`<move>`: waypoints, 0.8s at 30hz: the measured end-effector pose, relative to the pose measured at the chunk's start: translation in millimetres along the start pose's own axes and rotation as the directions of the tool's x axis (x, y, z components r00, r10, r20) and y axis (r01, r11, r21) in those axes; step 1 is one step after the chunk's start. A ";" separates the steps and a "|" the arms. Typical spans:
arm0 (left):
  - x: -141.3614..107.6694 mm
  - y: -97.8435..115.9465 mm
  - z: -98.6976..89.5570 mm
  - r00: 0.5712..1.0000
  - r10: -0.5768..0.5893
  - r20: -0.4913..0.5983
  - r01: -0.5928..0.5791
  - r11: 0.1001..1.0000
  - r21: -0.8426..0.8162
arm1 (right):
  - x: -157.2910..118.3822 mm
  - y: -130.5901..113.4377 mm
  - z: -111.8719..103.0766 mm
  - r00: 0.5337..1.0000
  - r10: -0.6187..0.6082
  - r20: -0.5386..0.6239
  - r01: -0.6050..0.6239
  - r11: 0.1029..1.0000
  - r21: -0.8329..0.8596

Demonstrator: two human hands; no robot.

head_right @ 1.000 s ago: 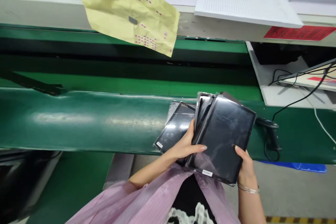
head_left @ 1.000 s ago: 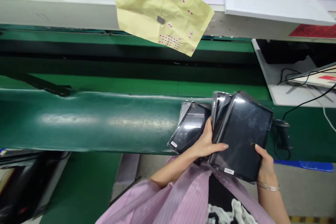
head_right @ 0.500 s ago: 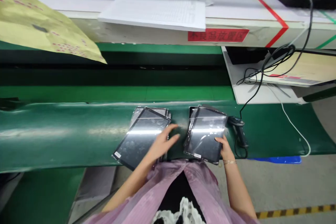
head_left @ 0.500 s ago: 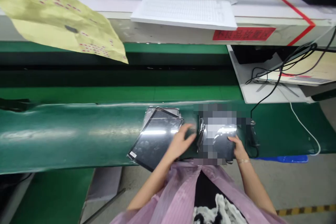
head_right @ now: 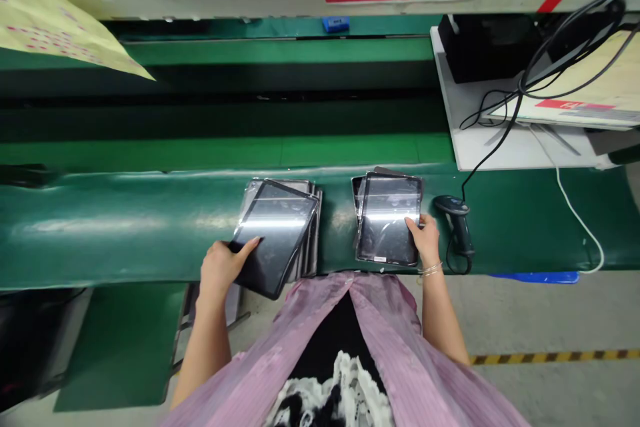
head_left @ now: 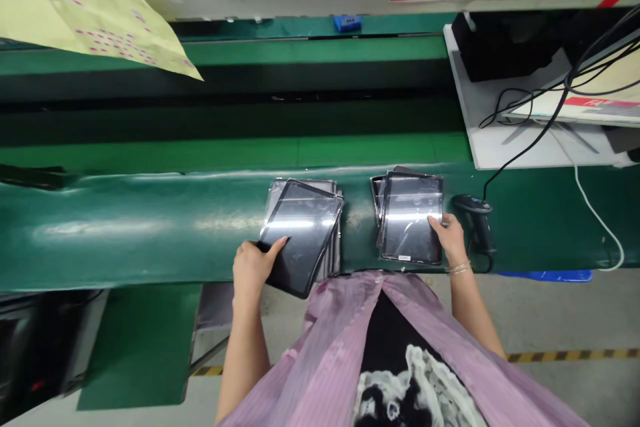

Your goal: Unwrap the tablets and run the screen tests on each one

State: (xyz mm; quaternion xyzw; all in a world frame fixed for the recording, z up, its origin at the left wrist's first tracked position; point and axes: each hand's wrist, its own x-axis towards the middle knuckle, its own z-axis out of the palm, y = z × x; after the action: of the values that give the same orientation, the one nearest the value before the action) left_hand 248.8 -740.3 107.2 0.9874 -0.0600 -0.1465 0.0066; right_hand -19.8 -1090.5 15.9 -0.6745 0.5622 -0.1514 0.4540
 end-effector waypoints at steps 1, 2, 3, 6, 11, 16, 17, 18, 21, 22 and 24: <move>-3.1 0.2 -3.3 0.999 0.019 -0.044 -0.018 0.999 0.032 | 2.3 1.4 -0.5 1.000 0.004 0.003 -0.004 1.000 -0.020; -5.6 -0.5 -7.5 0.996 0.026 -0.089 -0.021 0.998 0.055 | 5.1 2.7 -1.2 1.000 0.010 0.001 -0.010 0.999 -0.037; -7.1 -2.0 -12.2 0.993 0.014 -0.117 -0.006 0.998 0.062 | 8.1 3.9 -2.1 1.000 0.015 -0.009 -0.015 0.998 -0.054; -4.5 -9.7 -24.3 0.998 -0.038 -0.040 0.037 0.999 -0.012 | 14.0 6.5 -6.7 0.999 0.018 -0.046 -0.022 0.997 -0.074; 10.0 -19.5 -12.8 0.999 -0.038 0.018 0.042 0.906 -0.421 | 0.3 -0.6 -25.1 0.999 -0.015 -0.044 0.016 1.000 0.027; 12.9 -19.2 17.2 0.991 -0.134 0.023 0.091 0.529 -0.844 | -27.0 -26.7 -34.4 0.998 -0.036 -0.053 0.046 0.978 0.202; 12.1 -19.7 20.6 0.990 -0.132 0.041 0.099 0.470 -0.877 | -30.9 -32.0 -32.7 0.998 -0.027 -0.060 0.042 0.962 0.269; 11.1 -20.6 22.8 0.990 -0.126 0.058 0.107 0.431 -0.896 | -34.3 -36.6 -30.0 0.998 -0.012 -0.069 0.034 0.941 0.337; 9.3 -24.3 24.2 0.991 -0.099 0.092 0.123 0.387 -0.914 | -43.5 -48.1 -21.2 0.994 0.045 -0.104 0.009 0.884 0.468; 9.5 -25.7 23.7 0.991 -0.087 0.099 0.125 0.376 -0.918 | -47.1 -52.1 -19.0 0.991 0.064 -0.114 0.001 0.870 0.492; 11.4 -28.4 22.8 0.990 -0.072 0.117 0.136 0.378 -0.916 | -56.2 -63.2 -16.6 0.989 0.085 -0.119 -0.008 0.841 0.541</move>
State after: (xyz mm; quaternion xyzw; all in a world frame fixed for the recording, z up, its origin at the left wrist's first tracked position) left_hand 256.3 -713.4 81.2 0.8149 0.0931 -0.1837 0.5417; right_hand -10.5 -1050.3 91.5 -0.4939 0.5432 -0.3384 0.5886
